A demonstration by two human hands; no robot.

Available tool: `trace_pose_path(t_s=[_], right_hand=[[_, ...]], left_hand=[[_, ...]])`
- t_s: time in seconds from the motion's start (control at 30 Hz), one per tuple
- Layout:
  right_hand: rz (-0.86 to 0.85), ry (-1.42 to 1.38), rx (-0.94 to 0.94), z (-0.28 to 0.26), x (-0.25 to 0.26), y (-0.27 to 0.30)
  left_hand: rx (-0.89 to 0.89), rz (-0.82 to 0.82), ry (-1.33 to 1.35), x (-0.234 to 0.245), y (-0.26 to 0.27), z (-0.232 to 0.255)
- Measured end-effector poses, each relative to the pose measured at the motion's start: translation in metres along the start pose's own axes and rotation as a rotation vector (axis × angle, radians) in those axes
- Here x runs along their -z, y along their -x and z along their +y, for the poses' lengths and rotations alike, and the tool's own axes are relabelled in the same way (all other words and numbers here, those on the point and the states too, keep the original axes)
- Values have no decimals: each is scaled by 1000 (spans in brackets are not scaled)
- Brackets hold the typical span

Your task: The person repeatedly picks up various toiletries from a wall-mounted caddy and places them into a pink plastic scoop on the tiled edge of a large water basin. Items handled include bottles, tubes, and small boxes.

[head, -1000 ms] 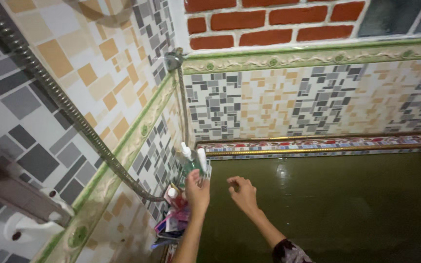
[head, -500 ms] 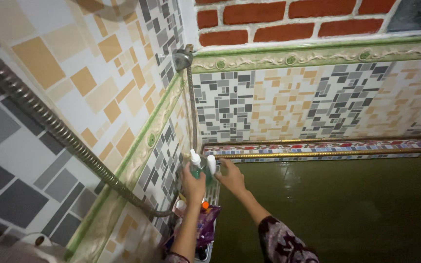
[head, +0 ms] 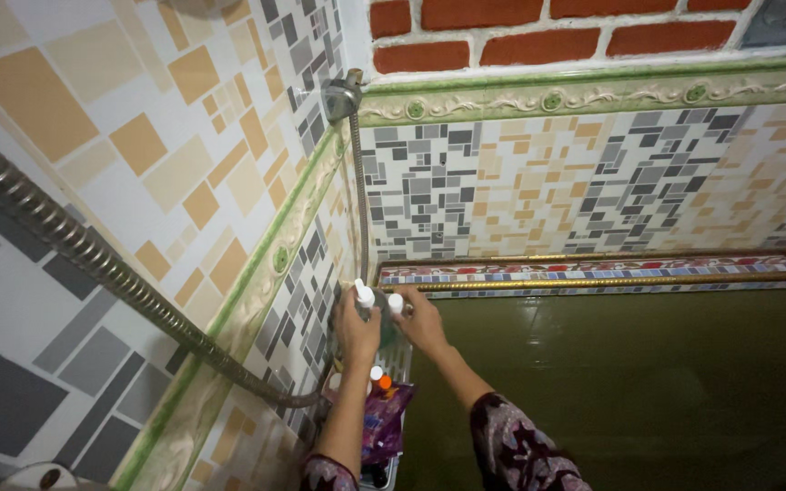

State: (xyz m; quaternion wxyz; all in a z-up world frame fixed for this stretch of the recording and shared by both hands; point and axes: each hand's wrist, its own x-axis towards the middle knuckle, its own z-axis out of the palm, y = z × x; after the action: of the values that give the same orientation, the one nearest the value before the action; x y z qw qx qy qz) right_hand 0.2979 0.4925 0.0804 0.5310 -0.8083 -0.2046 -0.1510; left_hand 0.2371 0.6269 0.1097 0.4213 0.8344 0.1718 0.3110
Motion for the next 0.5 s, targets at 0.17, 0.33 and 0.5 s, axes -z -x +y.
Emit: trace_pose_path(t_s=[0.17,0.33,0.5], right_hand=[[-37,-39,-28,-3,8,10],[-19,-131,-36,-20,29,20],[36,-221,-73,-53,60,25]], left_hand=[[-63,29,3,8,5,12],[88,104,-119,9,28,27],[-41,27,-157,7,60,45]])
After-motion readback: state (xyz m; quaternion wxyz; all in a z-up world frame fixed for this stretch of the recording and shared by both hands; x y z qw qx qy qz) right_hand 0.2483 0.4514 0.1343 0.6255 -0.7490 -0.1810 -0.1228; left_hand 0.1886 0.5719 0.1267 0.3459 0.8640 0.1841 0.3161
